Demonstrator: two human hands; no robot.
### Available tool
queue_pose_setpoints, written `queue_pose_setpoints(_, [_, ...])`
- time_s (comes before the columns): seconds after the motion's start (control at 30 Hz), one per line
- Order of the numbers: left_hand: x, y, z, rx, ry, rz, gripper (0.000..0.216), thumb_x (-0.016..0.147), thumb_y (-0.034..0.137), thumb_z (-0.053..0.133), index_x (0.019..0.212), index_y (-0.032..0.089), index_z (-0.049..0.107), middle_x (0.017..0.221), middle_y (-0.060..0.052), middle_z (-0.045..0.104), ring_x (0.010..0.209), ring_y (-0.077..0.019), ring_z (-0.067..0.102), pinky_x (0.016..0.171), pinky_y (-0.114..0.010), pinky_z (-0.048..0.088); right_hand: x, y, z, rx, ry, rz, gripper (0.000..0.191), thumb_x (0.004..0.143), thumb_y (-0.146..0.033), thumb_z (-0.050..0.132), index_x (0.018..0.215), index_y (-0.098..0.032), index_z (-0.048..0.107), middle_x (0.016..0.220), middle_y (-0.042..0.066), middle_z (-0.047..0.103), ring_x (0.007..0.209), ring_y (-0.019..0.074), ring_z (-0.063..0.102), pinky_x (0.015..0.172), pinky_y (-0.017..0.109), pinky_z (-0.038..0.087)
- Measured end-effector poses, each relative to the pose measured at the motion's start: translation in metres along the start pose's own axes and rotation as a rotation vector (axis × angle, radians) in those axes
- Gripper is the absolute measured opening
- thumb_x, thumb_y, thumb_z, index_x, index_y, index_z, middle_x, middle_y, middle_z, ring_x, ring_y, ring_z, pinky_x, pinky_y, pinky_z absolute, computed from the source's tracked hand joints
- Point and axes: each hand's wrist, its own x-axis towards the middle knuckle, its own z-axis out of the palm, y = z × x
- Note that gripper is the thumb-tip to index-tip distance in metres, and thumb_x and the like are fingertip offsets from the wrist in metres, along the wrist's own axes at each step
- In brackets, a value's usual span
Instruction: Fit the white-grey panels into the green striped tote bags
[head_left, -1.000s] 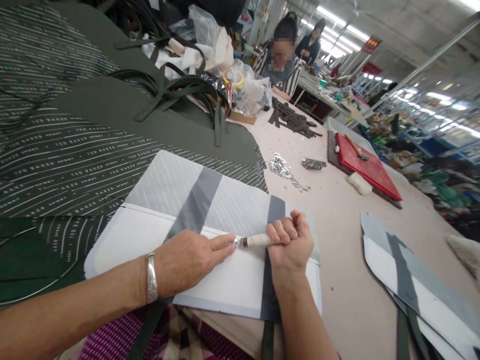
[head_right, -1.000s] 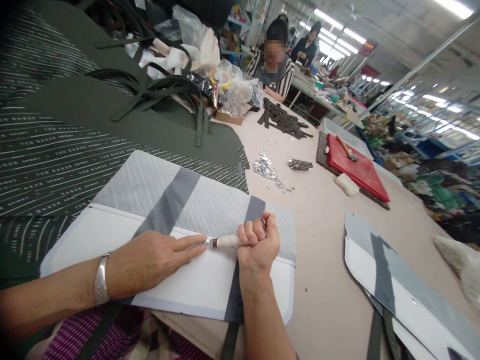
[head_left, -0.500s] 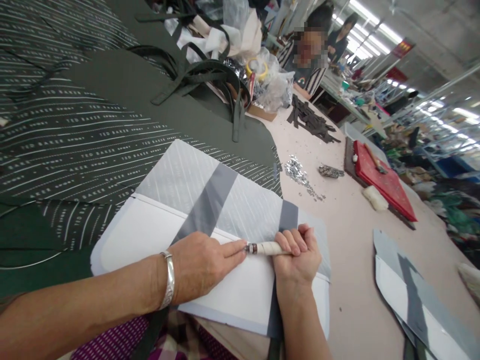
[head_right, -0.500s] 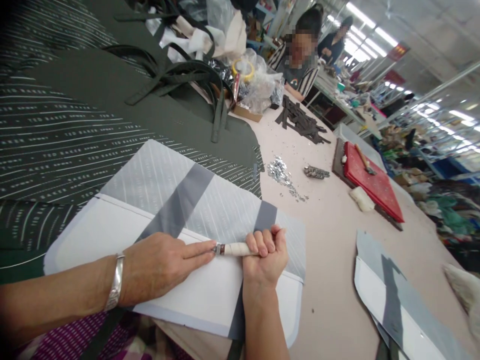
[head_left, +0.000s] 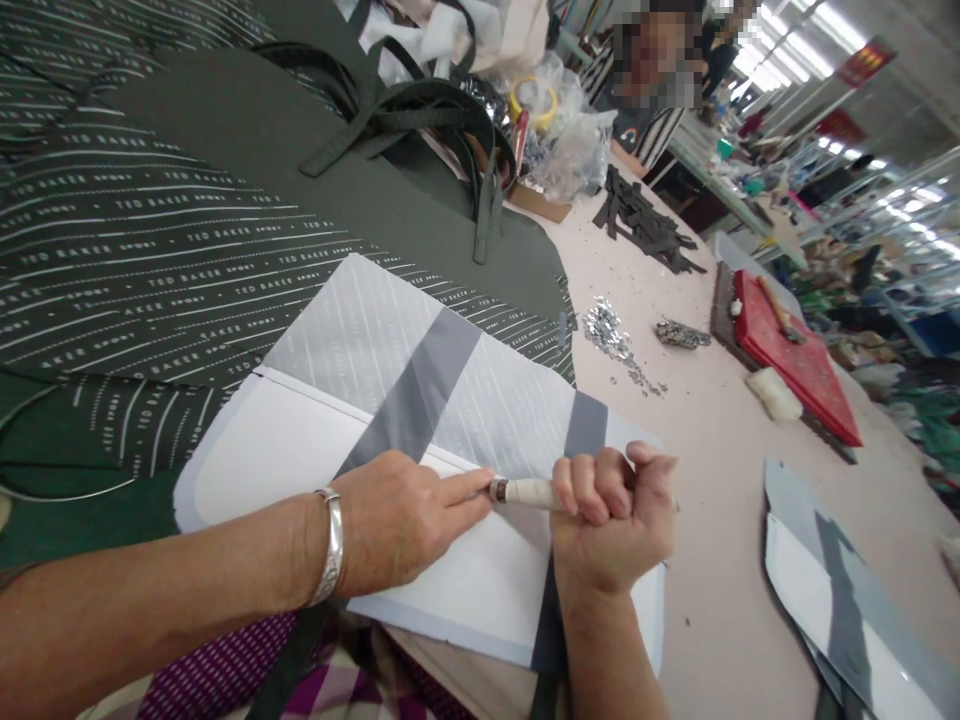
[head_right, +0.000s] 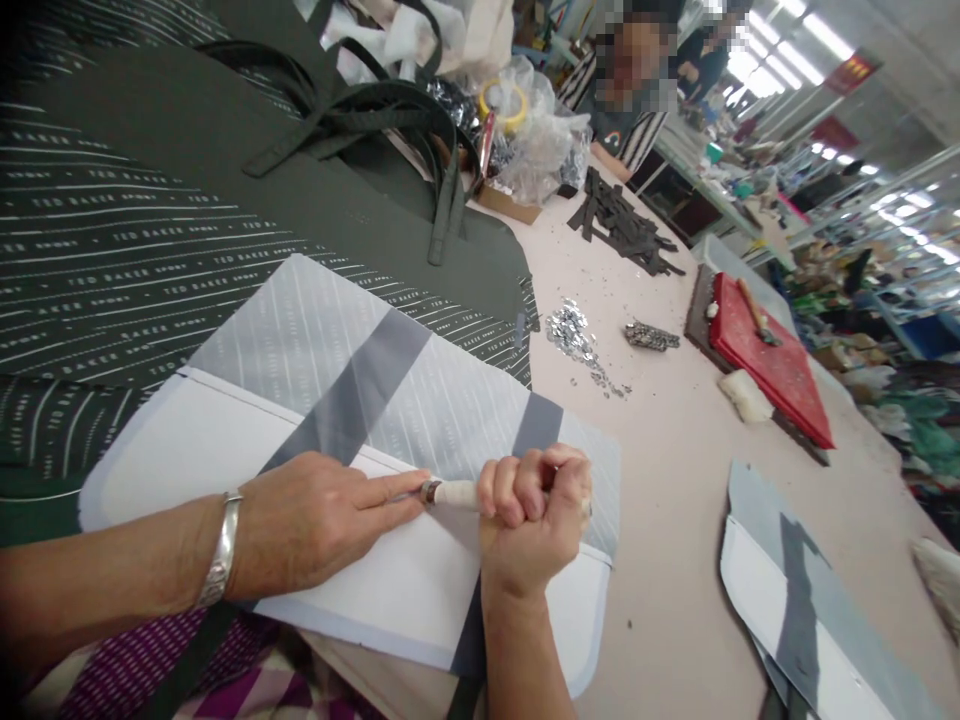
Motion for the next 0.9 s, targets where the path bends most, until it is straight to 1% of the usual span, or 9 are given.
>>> queue_pose_setpoints(0.07, [-0.001, 0.000, 0.001, 0.002, -0.001, -0.008, 0.033, 0.092, 0.015, 0.048, 0.122, 0.019, 0.060, 0.138, -0.007, 0.060, 0.068, -0.0157, 0.072, 0.052, -0.030, 0.054, -0.002, -0.003, 0.003, -0.035, -0.081, -0.020, 0.020, 0.095, -0.035, 0.056, 0.079, -0.024, 0.064, 0.046, -0.012, 0.021, 0.034, 0.0063, 0.017, 0.036, 0.017, 0.034])
queue_pose_setpoints(0.1, [-0.001, 0.000, 0.002, 0.005, -0.001, -0.015, 0.032, 0.092, 0.016, 0.048, 0.122, 0.020, 0.060, 0.138, -0.007, 0.060, 0.069, -0.0160, 0.072, 0.053, -0.030, 0.054, -0.002, -0.004, 0.003, -0.039, -0.094, -0.023, 0.021, 0.095, -0.035, 0.055, 0.079, -0.024, 0.064, 0.046, -0.012, 0.021, 0.034, 0.0064, 0.018, 0.036, 0.017, 0.034])
queue_pose_setpoints(0.23, [-0.002, -0.001, 0.002, 0.015, 0.007, -0.020, 0.033, 0.092, 0.018, 0.049, 0.123, 0.022, 0.059, 0.138, -0.005, 0.061, 0.075, -0.0167, 0.073, 0.055, -0.029, 0.056, -0.002, -0.006, -0.003, -0.033, -0.050, -0.023, 0.023, 0.095, -0.038, 0.055, 0.078, -0.025, 0.063, 0.047, -0.012, 0.020, 0.034, 0.0067, 0.016, 0.035, 0.017, 0.032])
queue_pose_setpoints(0.3, [-0.002, -0.001, 0.002, 0.012, 0.014, -0.017, 0.034, 0.092, 0.019, 0.048, 0.126, 0.022, 0.056, 0.137, -0.005, 0.061, 0.077, -0.0170, 0.074, 0.055, -0.030, 0.056, -0.003, -0.006, -0.003, -0.058, -0.067, -0.048, 0.022, 0.095, -0.037, 0.055, 0.078, -0.025, 0.063, 0.047, -0.012, 0.020, 0.033, 0.0067, 0.017, 0.035, 0.017, 0.033])
queue_pose_setpoints(0.43, [-0.002, -0.001, 0.003, 0.004, 0.027, -0.012, 0.037, 0.093, 0.018, 0.047, 0.128, 0.020, 0.053, 0.135, -0.005, 0.063, 0.077, -0.0172, 0.073, 0.054, -0.030, 0.056, -0.012, -0.007, 0.006, -0.114, -0.135, -0.103, 0.020, 0.095, -0.031, 0.053, 0.080, -0.024, 0.063, 0.047, -0.012, 0.022, 0.033, 0.0064, 0.020, 0.037, 0.018, 0.031])
queue_pose_setpoints(0.53, [-0.003, 0.000, 0.004, -0.012, 0.030, -0.022, 0.032, 0.094, 0.018, 0.047, 0.125, 0.019, 0.055, 0.132, -0.007, 0.064, 0.076, -0.0165, 0.072, 0.056, -0.029, 0.055, -0.018, -0.007, 0.016, -0.177, -0.185, -0.141, 0.022, 0.096, -0.032, 0.052, 0.080, -0.023, 0.064, 0.047, -0.012, 0.023, 0.034, 0.0061, 0.021, 0.038, 0.019, 0.029])
queue_pose_setpoints(0.63, [-0.003, 0.001, 0.003, -0.029, 0.017, -0.058, 0.026, 0.096, 0.020, 0.047, 0.120, 0.019, 0.057, 0.120, -0.009, 0.066, 0.072, -0.0157, 0.069, 0.054, -0.028, 0.053, -0.025, -0.006, 0.024, -0.323, -0.266, -0.150, 0.023, 0.095, -0.033, 0.055, 0.078, -0.022, 0.065, 0.047, -0.010, 0.028, 0.035, 0.0067, 0.027, 0.040, 0.020, 0.030])
queue_pose_setpoints(0.73, [-0.001, 0.001, 0.001, -0.044, -0.018, -0.066, 0.022, 0.096, 0.021, 0.047, 0.116, 0.020, 0.057, 0.105, -0.007, 0.066, 0.066, -0.0165, 0.066, 0.048, -0.029, 0.049, -0.029, -0.004, 0.026, -0.487, -0.318, -0.147, 0.022, 0.094, -0.032, 0.057, 0.076, -0.021, 0.066, 0.048, -0.008, 0.036, 0.037, 0.0082, 0.034, 0.040, 0.022, 0.030])
queue_pose_setpoints(0.9, [0.003, 0.001, -0.004, -0.053, -0.085, -0.083, 0.017, 0.091, 0.018, 0.054, 0.107, 0.020, 0.059, 0.093, -0.003, 0.061, 0.062, -0.0182, 0.064, 0.041, -0.030, 0.045, -0.017, 0.001, 0.032, -0.594, -0.437, -0.106, 0.024, 0.097, -0.033, 0.053, 0.081, -0.021, 0.066, 0.047, -0.008, 0.040, 0.038, 0.0086, 0.038, 0.039, 0.022, 0.030])
